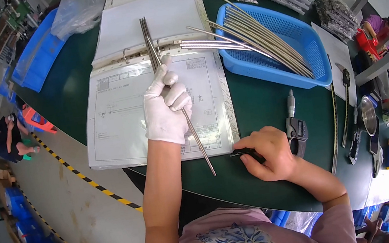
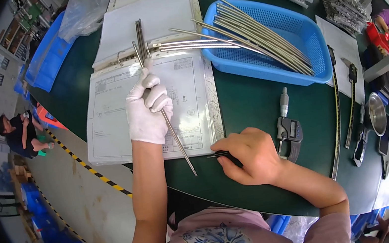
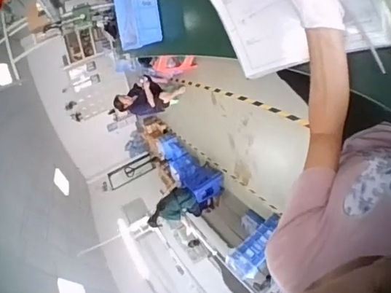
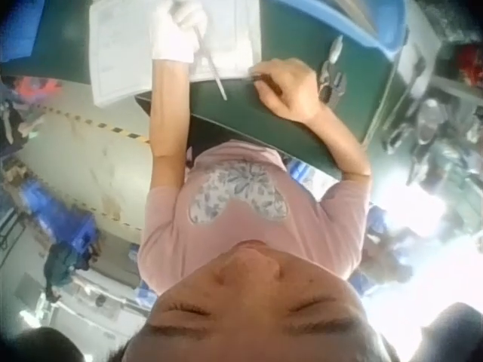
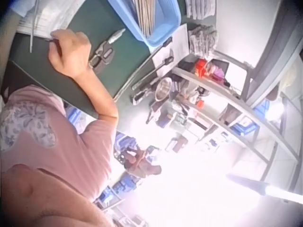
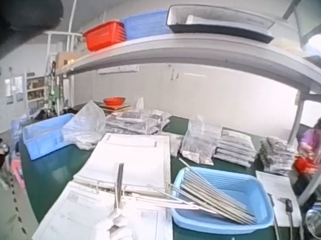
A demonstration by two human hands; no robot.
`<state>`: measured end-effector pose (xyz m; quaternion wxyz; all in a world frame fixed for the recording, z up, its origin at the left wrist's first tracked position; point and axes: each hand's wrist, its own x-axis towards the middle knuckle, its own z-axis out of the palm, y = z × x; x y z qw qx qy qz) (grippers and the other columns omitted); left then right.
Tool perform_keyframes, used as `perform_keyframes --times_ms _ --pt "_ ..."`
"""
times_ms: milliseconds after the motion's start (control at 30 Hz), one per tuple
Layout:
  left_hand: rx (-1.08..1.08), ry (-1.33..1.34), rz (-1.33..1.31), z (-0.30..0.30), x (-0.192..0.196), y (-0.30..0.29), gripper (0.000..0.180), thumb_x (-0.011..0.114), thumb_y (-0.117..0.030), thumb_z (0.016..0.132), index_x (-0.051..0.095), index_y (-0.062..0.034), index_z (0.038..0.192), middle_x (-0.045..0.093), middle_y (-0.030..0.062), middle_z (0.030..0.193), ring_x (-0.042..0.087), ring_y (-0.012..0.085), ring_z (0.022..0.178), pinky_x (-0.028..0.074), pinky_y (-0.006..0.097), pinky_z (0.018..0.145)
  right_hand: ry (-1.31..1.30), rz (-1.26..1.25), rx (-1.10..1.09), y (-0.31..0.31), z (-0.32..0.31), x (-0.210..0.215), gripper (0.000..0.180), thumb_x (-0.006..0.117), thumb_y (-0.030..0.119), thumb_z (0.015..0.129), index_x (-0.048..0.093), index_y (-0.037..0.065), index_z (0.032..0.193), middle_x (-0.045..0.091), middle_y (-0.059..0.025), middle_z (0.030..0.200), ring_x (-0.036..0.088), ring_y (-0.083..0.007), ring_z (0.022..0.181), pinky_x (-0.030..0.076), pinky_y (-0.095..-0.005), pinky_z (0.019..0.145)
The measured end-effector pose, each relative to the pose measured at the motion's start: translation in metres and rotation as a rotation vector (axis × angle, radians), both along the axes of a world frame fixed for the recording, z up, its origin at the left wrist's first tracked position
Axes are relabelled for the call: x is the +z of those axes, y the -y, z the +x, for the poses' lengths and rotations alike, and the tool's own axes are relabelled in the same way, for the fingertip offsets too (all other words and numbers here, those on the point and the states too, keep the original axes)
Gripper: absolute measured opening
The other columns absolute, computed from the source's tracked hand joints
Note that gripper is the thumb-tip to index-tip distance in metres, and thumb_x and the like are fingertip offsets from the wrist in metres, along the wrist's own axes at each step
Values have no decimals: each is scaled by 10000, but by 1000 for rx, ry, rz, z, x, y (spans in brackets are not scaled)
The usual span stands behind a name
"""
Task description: The worker is measuring the thickness and length of metal rods using a micrometer and comparing the results against a technical specification sheet.
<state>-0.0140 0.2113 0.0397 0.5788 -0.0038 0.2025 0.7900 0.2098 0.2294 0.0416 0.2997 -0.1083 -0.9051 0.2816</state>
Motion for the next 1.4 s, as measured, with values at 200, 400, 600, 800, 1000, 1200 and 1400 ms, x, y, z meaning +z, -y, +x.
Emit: perform_keyframes --times_ms 200,400,600,800,1000,1200,1400 --pt "-43 146 177 -3 -8 1 214 550 -160 851 585 -94 1051 378 -74 579 235 24 377 182 178 316 -128 2 101 11 -6 -24 225 630 9 602 559 73 806 511 -8 565 486 -175 439 375 -303 463" --pt "-54 181 205 -4 -9 6 227 527 -165 867 570 -100 1079 346 -77 571 230 27 375 183 183 315 -67 53 110 13 -6 -23 233 643 14 602 562 70 813 490 -17 562 488 -189 452 379 -307 466" --pt "-58 191 222 -1 -10 7 231 501 -162 881 561 -98 1095 329 -71 577 226 33 375 184 184 318 -46 116 113 15 -4 -24 212 656 43 623 580 69 820 492 -23 591 490 -191 476 392 -304 480" --pt "-57 153 182 5 -6 6 233 491 -157 885 562 -101 1100 312 -65 573 222 37 378 179 184 317 92 269 113 13 -4 -18 127 686 153 663 587 98 719 486 -12 609 498 -170 526 410 -290 587" --pt "-61 141 166 9 -5 7 208 514 -157 876 572 -93 1064 336 -61 571 224 35 372 179 180 314 277 366 137 16 -4 -13 161 688 185 674 546 109 663 483 1 599 490 -156 524 406 -292 613" --pt "-43 134 220 7 -11 7 181 543 -160 861 575 -91 1025 376 -57 580 234 32 366 181 175 317 93 255 142 11 -2 -18 169 688 202 679 550 108 708 480 1 569 479 -162 500 406 -303 628" --pt "-25 109 155 8 -10 8 180 549 -166 858 564 -93 1022 406 -55 606 238 36 372 187 175 326 196 286 182 10 -4 -17 171 699 185 666 557 106 722 479 4 562 480 -167 486 417 -327 659"
